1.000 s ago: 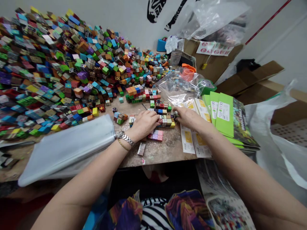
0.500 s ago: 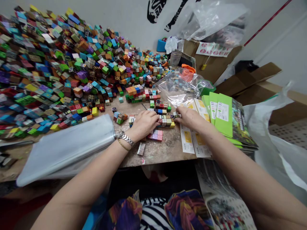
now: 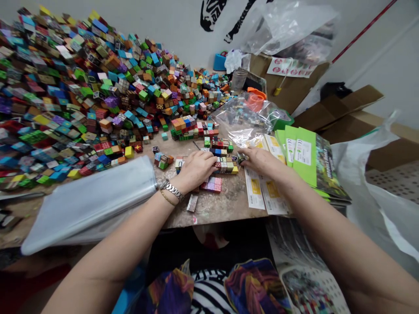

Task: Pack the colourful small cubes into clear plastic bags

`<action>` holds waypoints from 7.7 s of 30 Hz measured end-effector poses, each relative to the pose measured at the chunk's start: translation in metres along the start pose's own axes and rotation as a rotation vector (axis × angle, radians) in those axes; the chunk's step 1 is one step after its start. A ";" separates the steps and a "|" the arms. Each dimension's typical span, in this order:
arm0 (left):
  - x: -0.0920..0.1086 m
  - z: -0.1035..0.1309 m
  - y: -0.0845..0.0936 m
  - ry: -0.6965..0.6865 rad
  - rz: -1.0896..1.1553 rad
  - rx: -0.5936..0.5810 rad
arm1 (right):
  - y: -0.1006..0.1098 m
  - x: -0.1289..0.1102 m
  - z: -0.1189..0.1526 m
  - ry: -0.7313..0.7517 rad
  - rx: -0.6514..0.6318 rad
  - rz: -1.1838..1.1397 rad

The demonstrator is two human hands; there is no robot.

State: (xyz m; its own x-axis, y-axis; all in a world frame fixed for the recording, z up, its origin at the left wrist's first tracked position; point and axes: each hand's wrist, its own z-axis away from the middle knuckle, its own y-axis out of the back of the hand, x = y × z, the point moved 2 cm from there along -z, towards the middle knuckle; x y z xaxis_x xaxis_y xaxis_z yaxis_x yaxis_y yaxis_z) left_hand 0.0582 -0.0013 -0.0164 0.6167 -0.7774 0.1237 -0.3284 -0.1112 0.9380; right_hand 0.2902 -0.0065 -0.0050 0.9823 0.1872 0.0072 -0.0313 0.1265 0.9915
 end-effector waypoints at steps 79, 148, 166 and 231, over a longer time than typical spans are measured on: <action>-0.074 0.039 0.040 0.438 0.700 0.390 | -0.014 -0.127 0.067 0.134 0.189 -0.165; -0.042 0.090 0.018 0.674 1.218 0.318 | 0.007 -0.139 -0.015 0.405 0.385 -0.226; -0.040 0.083 0.025 0.597 0.770 0.243 | 0.008 -0.151 -0.011 0.340 0.386 -0.227; -0.033 0.085 0.015 0.383 0.282 0.250 | 0.074 -0.078 -0.053 0.177 -0.463 -0.587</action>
State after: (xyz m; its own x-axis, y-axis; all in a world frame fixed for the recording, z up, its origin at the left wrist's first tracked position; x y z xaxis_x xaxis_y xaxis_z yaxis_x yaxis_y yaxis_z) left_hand -0.0279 -0.0295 -0.0342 0.6814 -0.5219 0.5132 -0.6506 -0.1106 0.7513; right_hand 0.2018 0.0396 0.0607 0.8189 0.1118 -0.5630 0.3733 0.6413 0.6704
